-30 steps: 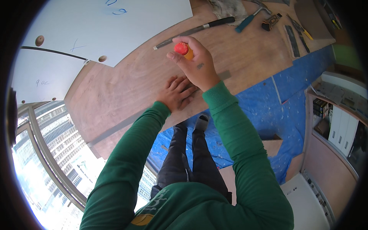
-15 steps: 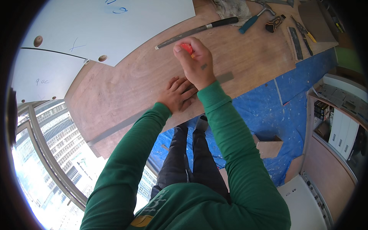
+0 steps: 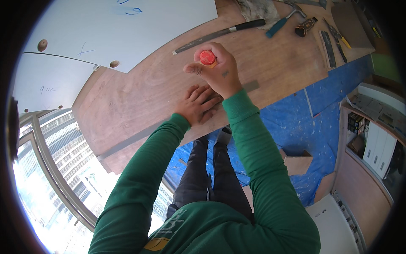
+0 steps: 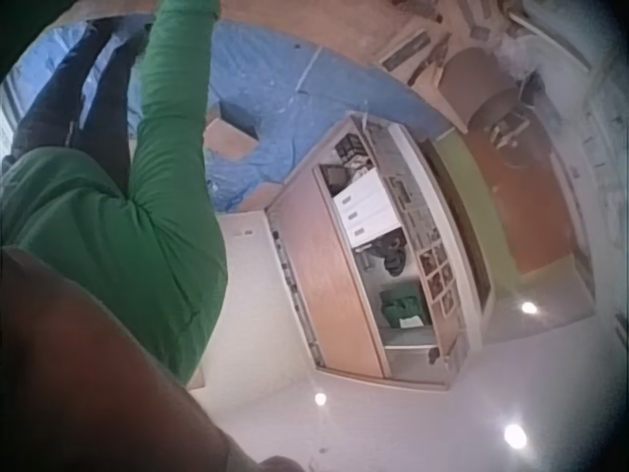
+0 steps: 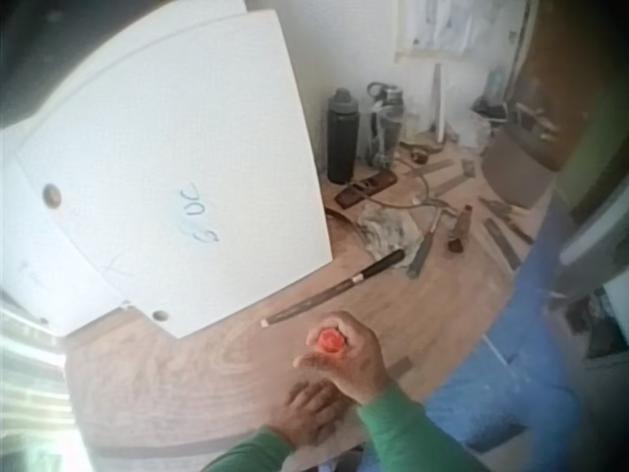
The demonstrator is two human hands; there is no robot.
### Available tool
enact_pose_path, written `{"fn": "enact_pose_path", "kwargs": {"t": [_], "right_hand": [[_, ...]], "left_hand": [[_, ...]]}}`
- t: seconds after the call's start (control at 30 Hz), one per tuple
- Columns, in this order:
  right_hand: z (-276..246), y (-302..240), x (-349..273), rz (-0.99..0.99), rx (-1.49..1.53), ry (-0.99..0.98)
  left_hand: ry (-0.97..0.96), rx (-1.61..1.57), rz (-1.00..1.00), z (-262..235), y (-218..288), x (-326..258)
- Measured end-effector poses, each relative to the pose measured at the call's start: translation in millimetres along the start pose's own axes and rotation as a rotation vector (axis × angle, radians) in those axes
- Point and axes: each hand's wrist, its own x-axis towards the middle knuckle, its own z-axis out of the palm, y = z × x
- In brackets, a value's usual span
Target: The person positions a white cabinet door against a wall, then sands a long strip of wood veneer on a workbench using a sanding block. Finally, the person applies wood glue from a bottle along the edge of the veneer strip.
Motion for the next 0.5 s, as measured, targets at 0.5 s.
{"fn": "enact_pose_path", "kwargs": {"t": [0.5], "right_hand": [[-28.9, 4.1, 9.8, 0.117, 0.174, -0.325]], "left_hand": [[0.028, 0.004, 0.018, -1.1, -0.9, 0.9]]}}
